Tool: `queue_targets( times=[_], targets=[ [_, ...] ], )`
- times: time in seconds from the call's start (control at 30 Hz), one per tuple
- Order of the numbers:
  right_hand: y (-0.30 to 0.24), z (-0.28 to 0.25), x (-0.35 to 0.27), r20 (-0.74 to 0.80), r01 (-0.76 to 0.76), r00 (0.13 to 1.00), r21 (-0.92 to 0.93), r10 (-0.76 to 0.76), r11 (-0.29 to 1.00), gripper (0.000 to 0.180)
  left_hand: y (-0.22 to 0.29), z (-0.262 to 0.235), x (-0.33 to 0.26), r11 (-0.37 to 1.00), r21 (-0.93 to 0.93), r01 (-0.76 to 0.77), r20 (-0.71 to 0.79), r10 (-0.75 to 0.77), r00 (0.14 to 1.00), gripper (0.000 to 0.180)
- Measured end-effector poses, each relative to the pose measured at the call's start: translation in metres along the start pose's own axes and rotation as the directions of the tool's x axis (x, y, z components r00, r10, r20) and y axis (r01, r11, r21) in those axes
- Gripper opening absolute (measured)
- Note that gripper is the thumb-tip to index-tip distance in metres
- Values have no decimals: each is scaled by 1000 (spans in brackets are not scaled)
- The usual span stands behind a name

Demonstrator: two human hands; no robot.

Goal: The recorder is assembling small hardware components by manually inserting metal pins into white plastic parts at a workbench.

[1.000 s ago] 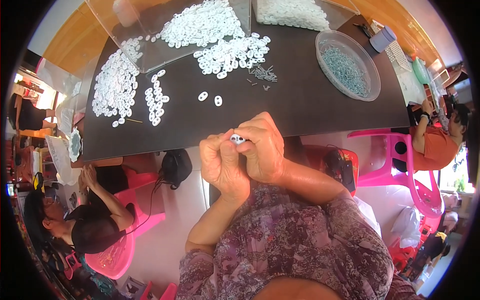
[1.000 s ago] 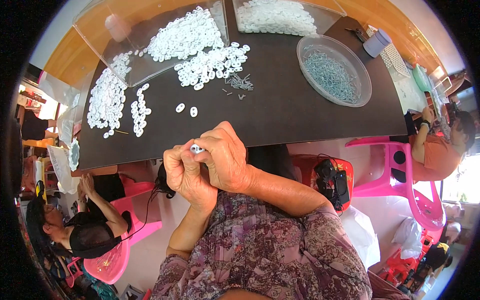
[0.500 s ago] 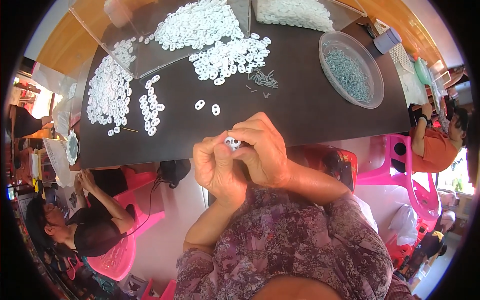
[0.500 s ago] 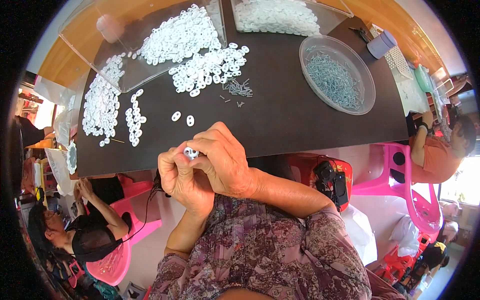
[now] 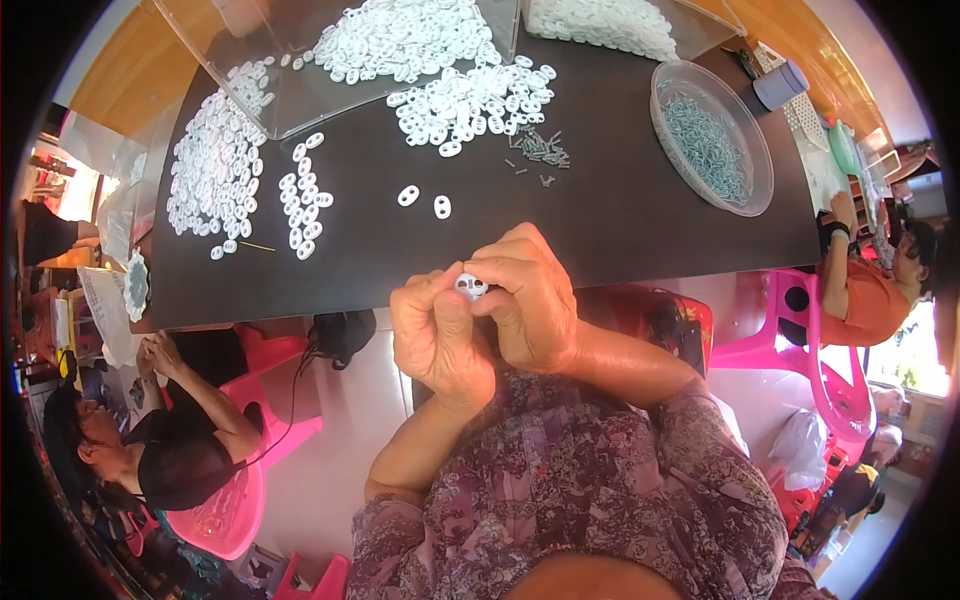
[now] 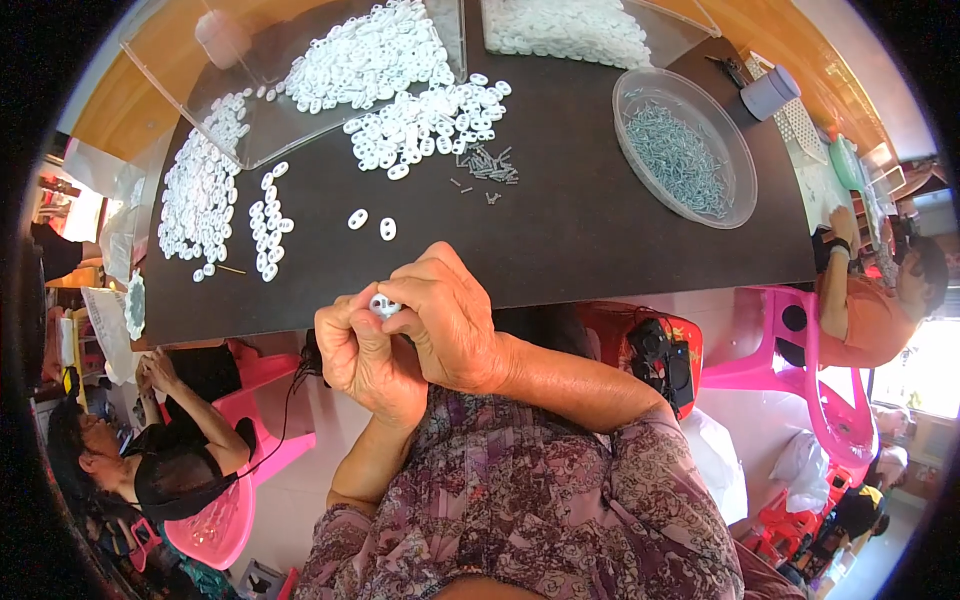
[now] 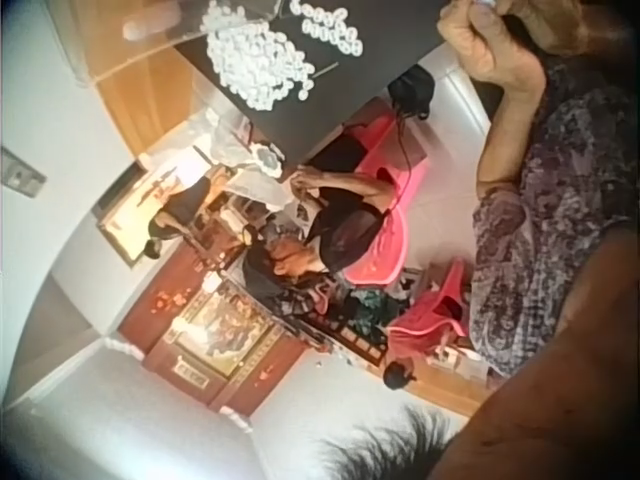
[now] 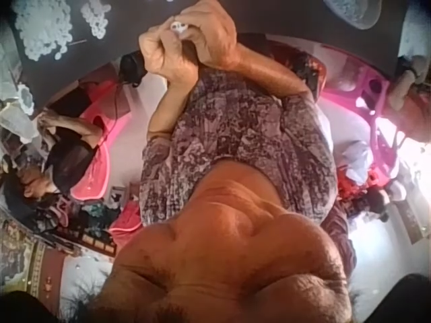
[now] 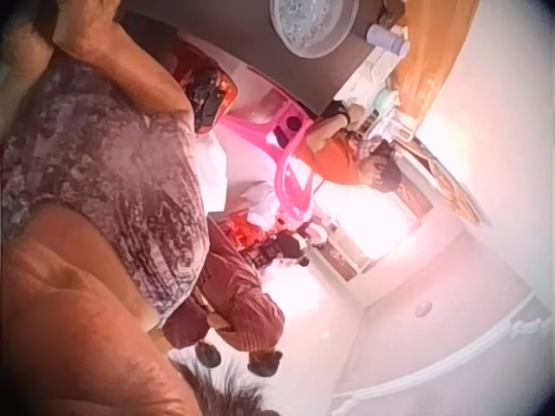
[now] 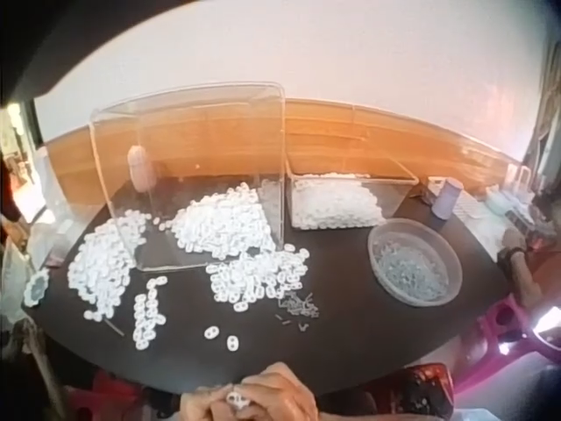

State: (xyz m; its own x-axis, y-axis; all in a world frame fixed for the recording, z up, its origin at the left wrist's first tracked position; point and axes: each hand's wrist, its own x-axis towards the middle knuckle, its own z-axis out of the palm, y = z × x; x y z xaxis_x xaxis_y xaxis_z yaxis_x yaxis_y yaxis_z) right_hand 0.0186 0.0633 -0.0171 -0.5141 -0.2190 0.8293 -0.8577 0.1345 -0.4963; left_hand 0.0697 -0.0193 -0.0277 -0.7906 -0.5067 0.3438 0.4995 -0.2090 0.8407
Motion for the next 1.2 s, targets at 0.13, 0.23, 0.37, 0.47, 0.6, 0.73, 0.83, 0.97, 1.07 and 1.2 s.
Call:
queue_targets(
  times=[0.13,0.23,0.37,0.47,0.6,0.73,0.83,0.97,1.07,1.2],
  targets=[
    [8,4,-2,14,0,1000,8,-1,1000,29,-10,-2,1,1000,5,2,-33,-2,999,19],
    [14,6,-2,45,31,999,-27,-30,999,30,-14,-2,4,1000,1,-9,-44,9,999,15],
    [13,4,2,24,96,995,-47,-95,994,17,-12,0,5,996,67,-53,-26,55,998,10],
    [14,-3,5,15,53,999,-53,-52,997,26,-9,2,3,1000,-7,1,-38,-1,999,19],
    [22,-29,20,104,-22,994,-217,46,976,17,0,-2,11,981,178,82,121,-104,987,34],
    [54,-76,63,-89,-49,996,-384,16,922,10,4,-19,25,972,235,3,4,-4,1000,31],
    [79,-108,117,-245,-226,961,-430,129,874,9,8,-39,40,957,289,21,-68,-1,998,24],
    [146,-155,173,-191,-96,979,-94,77,991,14,3,-51,49,943,319,97,-82,-75,994,22],
    [186,-166,199,-155,68,982,-227,-105,971,13,-3,-58,50,897,423,127,-32,-125,992,23],
    [239,-180,206,74,69,997,-965,11,251,9,-9,-51,52,846,533,24,68,-71,995,19]
  ],
)
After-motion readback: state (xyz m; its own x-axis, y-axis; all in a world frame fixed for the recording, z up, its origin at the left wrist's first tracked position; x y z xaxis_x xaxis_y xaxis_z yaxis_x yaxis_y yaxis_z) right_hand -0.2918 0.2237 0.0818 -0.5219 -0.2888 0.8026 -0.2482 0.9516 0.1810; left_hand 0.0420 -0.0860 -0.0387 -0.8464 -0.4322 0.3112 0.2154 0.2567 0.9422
